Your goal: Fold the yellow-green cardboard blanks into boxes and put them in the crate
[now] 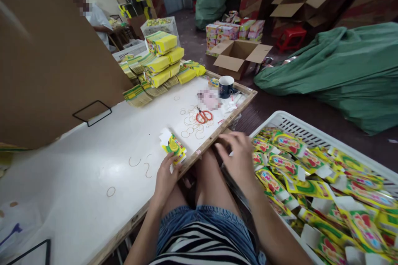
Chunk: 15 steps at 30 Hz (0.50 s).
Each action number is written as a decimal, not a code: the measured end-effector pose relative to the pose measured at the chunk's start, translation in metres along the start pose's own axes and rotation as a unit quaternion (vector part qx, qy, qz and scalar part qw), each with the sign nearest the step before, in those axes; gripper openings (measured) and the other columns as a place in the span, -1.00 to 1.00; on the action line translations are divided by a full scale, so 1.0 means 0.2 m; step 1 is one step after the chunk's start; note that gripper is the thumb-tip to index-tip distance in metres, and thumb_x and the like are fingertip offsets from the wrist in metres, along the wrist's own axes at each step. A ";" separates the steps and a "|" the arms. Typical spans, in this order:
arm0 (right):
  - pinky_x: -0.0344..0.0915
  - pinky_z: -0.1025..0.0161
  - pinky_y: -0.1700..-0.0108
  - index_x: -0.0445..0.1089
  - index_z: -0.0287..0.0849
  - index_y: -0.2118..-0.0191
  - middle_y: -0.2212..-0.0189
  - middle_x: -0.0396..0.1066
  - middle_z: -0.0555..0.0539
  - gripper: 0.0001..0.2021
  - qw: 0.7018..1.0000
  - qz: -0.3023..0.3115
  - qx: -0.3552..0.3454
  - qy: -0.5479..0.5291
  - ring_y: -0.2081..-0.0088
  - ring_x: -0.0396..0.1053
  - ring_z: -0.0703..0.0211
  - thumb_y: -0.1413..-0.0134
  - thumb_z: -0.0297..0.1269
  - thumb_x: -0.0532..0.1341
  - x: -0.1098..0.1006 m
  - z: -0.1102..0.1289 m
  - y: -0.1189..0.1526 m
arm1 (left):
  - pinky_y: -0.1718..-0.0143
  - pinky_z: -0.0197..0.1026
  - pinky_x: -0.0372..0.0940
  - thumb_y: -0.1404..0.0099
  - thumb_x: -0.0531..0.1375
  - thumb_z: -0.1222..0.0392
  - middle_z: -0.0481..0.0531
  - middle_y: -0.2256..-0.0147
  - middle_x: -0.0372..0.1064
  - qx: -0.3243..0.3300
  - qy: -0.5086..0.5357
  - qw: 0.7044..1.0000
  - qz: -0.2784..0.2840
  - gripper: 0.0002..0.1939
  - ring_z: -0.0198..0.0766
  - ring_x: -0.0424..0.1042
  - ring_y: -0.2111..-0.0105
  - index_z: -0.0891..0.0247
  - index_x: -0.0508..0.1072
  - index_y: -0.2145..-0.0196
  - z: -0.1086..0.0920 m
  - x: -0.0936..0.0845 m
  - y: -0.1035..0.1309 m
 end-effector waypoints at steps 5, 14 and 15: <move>0.15 0.00 -0.05 0.48 -0.22 0.12 0.16 0.46 -0.24 -0.77 0.969 0.242 0.027 0.039 0.03 0.30 -0.12 -0.17 -0.23 0.23 0.59 0.27 0.00 | -0.26 0.15 0.09 -0.22 0.16 0.31 0.15 -0.17 0.32 0.011 -0.012 1.000 0.026 -0.69 0.03 0.24 -0.22 0.19 0.55 0.10 0.07 0.03 0.03; 0.13 -0.01 -0.03 0.42 -0.22 0.19 0.15 0.46 -0.27 -0.87 0.961 0.268 0.059 0.043 0.02 0.31 -0.15 -0.13 -0.35 0.24 0.71 0.33 0.03 | -0.26 0.18 0.08 -0.18 0.24 0.23 0.10 -0.13 0.37 -0.003 0.057 0.998 0.022 -0.73 0.04 0.25 -0.21 0.13 0.57 0.13 0.09 0.01 0.04; 0.14 -0.01 -0.02 0.41 -0.22 0.20 0.16 0.46 -0.27 -0.88 0.962 0.264 0.063 0.036 0.03 0.31 -0.15 -0.12 -0.36 0.24 0.72 0.32 0.03 | -0.26 0.17 0.08 -0.19 0.23 0.23 0.10 -0.14 0.36 -0.002 0.054 0.998 0.021 -0.73 0.04 0.25 -0.21 0.13 0.57 0.13 0.08 0.01 0.04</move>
Point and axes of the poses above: each hand's wrist, its own y-axis away from the middle knuckle, its own x-axis out of the palm, z = x × y, the point moved 3 cm from there along -y, towards the middle knuckle
